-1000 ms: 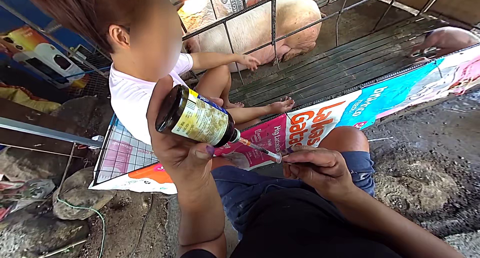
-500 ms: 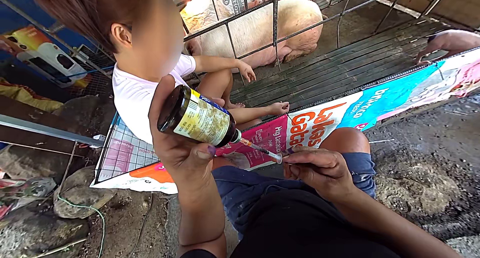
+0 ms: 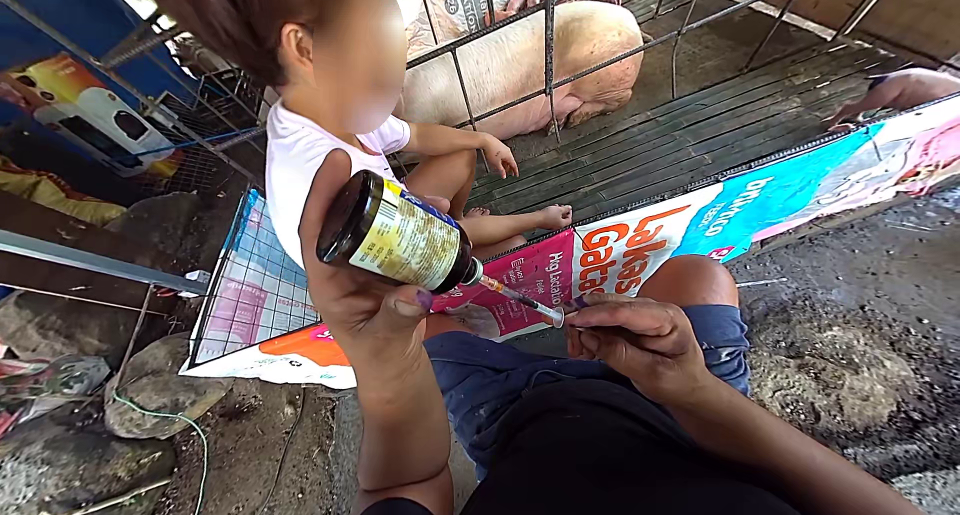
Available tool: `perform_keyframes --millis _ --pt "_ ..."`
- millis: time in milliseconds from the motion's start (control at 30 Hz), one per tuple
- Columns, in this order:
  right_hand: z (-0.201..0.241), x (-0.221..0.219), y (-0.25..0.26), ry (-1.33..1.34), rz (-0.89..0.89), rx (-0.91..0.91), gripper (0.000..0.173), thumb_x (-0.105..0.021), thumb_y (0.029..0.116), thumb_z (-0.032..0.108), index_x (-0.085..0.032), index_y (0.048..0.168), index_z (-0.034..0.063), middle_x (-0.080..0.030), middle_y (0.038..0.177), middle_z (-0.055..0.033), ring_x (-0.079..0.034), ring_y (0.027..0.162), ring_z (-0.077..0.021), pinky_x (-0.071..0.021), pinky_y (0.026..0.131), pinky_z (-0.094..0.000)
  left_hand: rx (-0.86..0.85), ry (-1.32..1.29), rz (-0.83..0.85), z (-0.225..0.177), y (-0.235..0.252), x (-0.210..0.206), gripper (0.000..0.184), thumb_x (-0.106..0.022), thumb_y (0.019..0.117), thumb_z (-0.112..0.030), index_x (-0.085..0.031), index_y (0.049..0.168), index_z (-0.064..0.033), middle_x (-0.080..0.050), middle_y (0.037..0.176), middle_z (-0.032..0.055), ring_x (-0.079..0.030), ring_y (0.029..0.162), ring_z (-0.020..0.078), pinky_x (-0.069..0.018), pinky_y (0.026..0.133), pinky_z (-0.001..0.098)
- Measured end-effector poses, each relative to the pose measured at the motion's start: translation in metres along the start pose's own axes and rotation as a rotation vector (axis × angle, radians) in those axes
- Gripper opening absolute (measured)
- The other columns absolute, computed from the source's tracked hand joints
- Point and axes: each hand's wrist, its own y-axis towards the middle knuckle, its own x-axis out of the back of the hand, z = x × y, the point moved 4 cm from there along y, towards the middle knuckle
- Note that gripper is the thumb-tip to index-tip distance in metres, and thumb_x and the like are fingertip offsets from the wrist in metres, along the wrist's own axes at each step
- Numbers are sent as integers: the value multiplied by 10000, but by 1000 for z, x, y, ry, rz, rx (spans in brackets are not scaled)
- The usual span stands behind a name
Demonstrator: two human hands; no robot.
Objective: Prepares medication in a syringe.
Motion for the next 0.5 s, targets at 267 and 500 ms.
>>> perform_keyframes --millis 267,500 --pt "0 -1 -1 5 -4 -7 281 -589 982 5 -719 1228 47 -719 1082 -85 -687 857 -90 -606 746 -242 10 1 -17 -2 -1 0 856 -849 835 -310 -381 1518 -93 -620 1310 136 -690 1039 280 -629 836 432" --pt "0 -1 0 11 2 -6 282 -592 981 2 -720 1229 45 -720 1076 -87 -686 852 -91 -605 746 -243 6 4 -7 -3 0 0 862 -850 834 -315 -379 1521 -94 -633 1286 124 -688 1026 260 -622 837 415"
